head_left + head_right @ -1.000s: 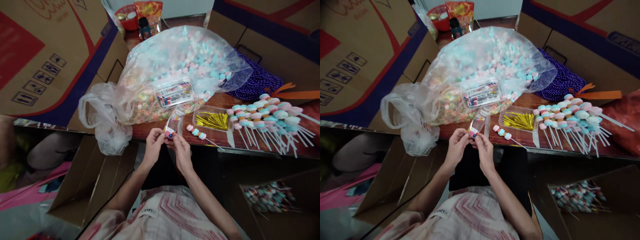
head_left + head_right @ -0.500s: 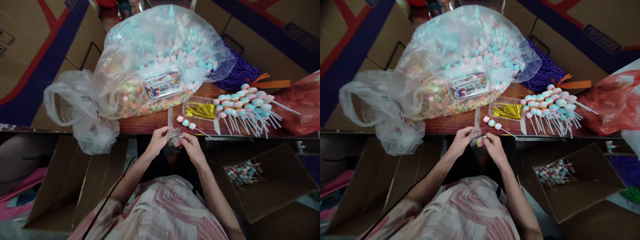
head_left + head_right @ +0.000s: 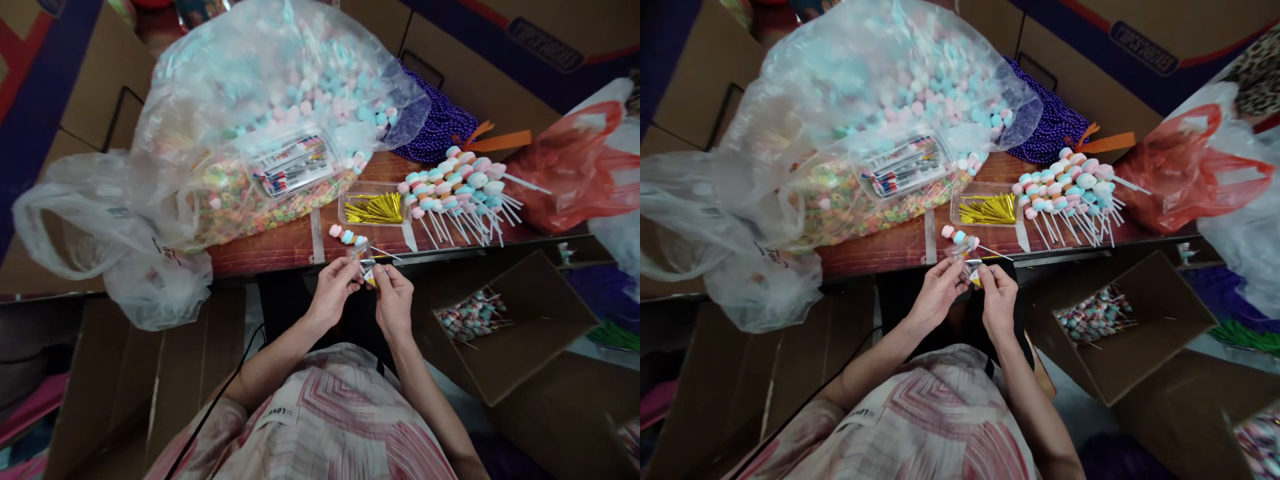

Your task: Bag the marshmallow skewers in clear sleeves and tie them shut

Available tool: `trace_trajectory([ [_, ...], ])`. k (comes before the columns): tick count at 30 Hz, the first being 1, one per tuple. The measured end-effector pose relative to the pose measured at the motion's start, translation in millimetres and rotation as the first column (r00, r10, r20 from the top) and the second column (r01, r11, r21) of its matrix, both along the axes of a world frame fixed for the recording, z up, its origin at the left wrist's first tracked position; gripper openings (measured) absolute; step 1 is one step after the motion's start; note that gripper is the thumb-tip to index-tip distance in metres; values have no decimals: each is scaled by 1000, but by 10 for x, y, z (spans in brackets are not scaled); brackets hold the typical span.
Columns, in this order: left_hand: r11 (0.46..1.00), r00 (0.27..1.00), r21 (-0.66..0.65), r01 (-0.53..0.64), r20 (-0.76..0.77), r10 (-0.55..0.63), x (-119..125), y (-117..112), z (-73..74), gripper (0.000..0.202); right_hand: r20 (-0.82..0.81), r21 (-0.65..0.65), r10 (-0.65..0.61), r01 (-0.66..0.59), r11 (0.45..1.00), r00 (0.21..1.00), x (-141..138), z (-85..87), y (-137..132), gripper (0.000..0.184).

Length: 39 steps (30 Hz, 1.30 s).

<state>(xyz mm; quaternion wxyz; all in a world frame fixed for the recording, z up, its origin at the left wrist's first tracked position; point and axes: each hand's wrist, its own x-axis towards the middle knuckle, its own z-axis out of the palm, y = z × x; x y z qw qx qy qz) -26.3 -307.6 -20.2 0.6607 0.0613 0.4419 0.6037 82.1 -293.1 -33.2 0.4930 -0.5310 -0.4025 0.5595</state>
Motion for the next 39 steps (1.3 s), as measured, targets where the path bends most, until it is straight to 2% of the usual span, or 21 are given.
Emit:
trace_trajectory([
  [4, 997, 999, -57, 44, -27, -46, -60, 23, -29, 37, 141, 17, 141, -145, 989, 980, 177, -24, 66, 33],
  [7, 993, 999, -111, 47, -7, -48, -123, 41, -33, 40, 112, -3, 206, -207, 978, 972, 210, -27, 91, 27],
  [9, 992, 999, -119, 35, -8, -36, -143, 41, -35, 42, 47, -33, 203, -201, 979, 978, 185, -21, 87, 26],
  [12, 996, 999, -87, -15, -42, 11, -128, 29, -48, 43, -58, -94, 135, -140, 986, 989, 110, 3, 45, 28],
  [16, 984, 977, 16, -175, -122, 176, -55, 10, -112, 43, -134, -127, 72, -89, 988, 988, -8, 17, -40, 28],
  [19, 961, 931, 119, -248, -244, 271, -17, -19, -189, 41, -101, -109, 34, -45, 993, 994, -65, -21, -70, 25],
  [22, 965, 916, 129, -228, -309, 258, -31, -57, -232, 40, -15, -31, 32, -33, 999, 999, -67, -67, -58, 30],
  [26, 980, 955, 53, -189, -221, 197, -88, -80, -182, 38, 157, 59, 114, -124, 990, 981, -40, -67, -49, 38],
  [29, 964, 956, 31, -263, -125, 265, -91, -78, -134, 34, 201, 45, 130, -142, 989, 971, -72, -54, -83, 44],
  [32, 944, 925, 64, -323, -191, 329, -69, -95, -136, 33, 153, 0, 100, -102, 995, 983, -117, -71, -105, 48],
  [35, 953, 914, 107, -283, -270, 302, -79, -126, -157, 34, 168, -11, 67, -66, 998, 984, -109, -91, -79, 50],
  [39, 961, 944, 72, -265, -182, 274, -130, -108, -126, 32, 219, 13, 131, -137, 991, 967, -70, -80, -20, 51],
])
